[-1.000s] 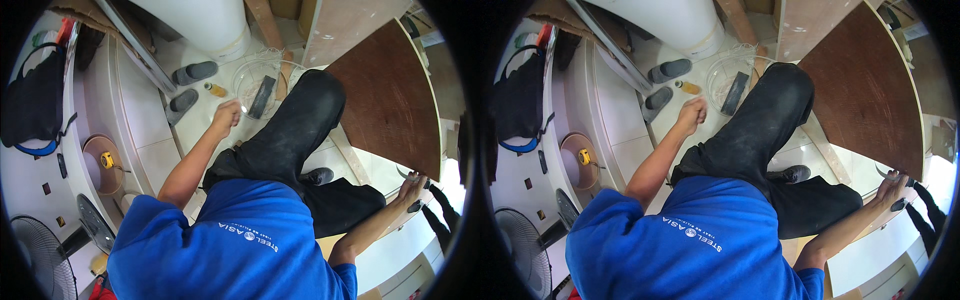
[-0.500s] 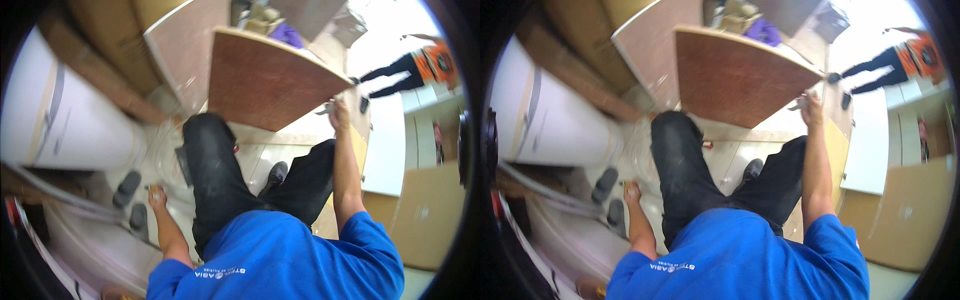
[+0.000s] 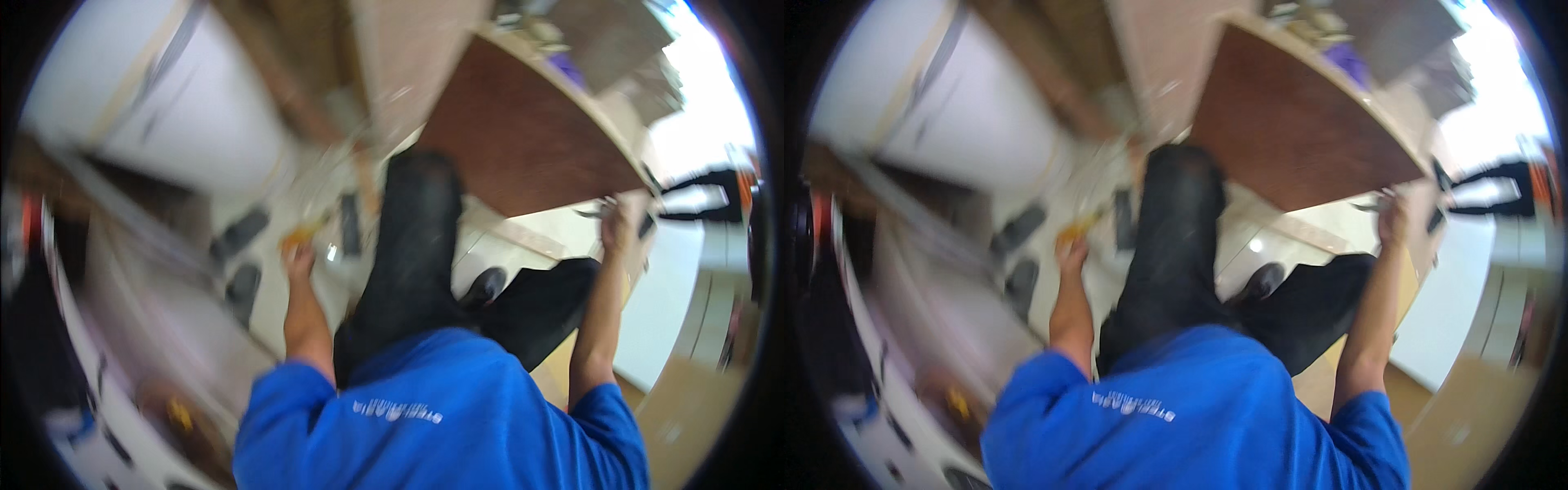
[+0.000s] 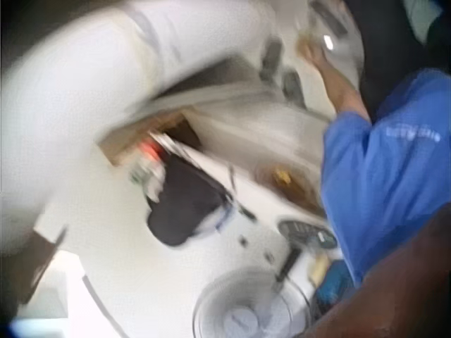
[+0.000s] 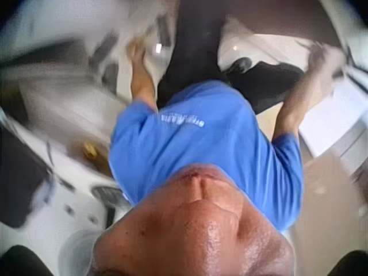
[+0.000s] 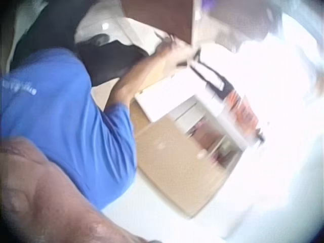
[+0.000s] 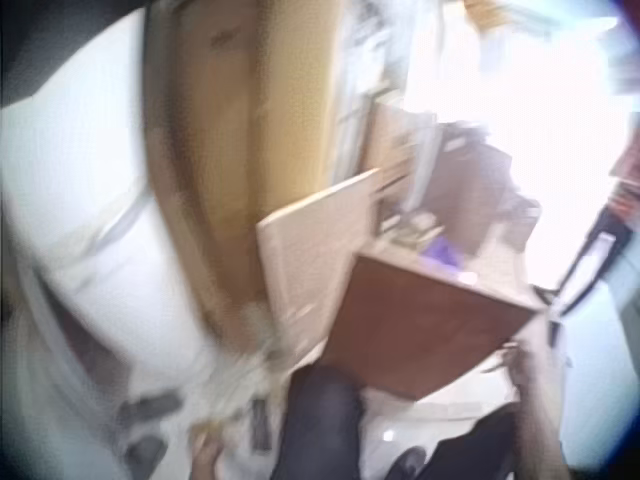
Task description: The person applies glue to the edge of a wooden board and then presses a white edge banding strip onto it. They use a utility knife to trim the excess banding and continue applying glue to another strip.
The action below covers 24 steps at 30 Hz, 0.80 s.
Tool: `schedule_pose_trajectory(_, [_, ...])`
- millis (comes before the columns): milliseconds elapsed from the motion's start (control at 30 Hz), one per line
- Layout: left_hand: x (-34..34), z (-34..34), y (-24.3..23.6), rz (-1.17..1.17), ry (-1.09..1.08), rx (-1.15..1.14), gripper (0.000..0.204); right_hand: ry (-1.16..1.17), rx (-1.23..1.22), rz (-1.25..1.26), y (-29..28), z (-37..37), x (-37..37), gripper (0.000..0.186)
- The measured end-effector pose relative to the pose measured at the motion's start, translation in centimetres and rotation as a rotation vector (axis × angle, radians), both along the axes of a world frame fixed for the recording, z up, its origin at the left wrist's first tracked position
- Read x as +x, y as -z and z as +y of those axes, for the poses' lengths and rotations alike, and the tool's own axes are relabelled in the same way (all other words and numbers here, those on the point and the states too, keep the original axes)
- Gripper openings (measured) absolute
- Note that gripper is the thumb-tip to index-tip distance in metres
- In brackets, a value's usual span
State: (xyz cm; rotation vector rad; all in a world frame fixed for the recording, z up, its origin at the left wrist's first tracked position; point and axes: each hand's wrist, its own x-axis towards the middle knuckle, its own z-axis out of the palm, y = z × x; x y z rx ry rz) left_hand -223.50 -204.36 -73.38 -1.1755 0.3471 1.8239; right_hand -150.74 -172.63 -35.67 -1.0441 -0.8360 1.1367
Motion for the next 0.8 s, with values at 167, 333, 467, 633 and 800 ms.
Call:
schedule_pose_trajectory(167, [-0.6, 4.4, -0.3, 0.356, 0.488, -0.323, 0.043, -0.371, 0.103, 0.206, -0.7, 0.3, -0.2, 0.028])
schedule_pose_trajectory(333, [-1.6, 7.9, 2.8, 0.344, 0.315, -0.509, 0.032, -0.251, 0.042, 0.081, -0.4, -0.1, 1.4, 0.026])
schedule_pose_trajectory(467, [-2.5, 8.4, 4.9, 0.276, 0.195, -0.153, 0.030, -0.060, 0.004, -0.141, 2.2, 0.5, 1.7, 0.018])
schedule_pose_trajectory(633, [-3.5, 8.5, 3.3, 0.106, 0.225, -0.142, 0.040, 0.024, -0.081, 0.259, 3.5, 0.5, -0.1, 0.032])
schedule_pose_trajectory(800, [-3.9, 6.4, -0.1, 0.417, 0.075, 0.075, 0.033, 0.120, -0.012, 0.148, 1.2, 0.8, -3.4, 0.015])
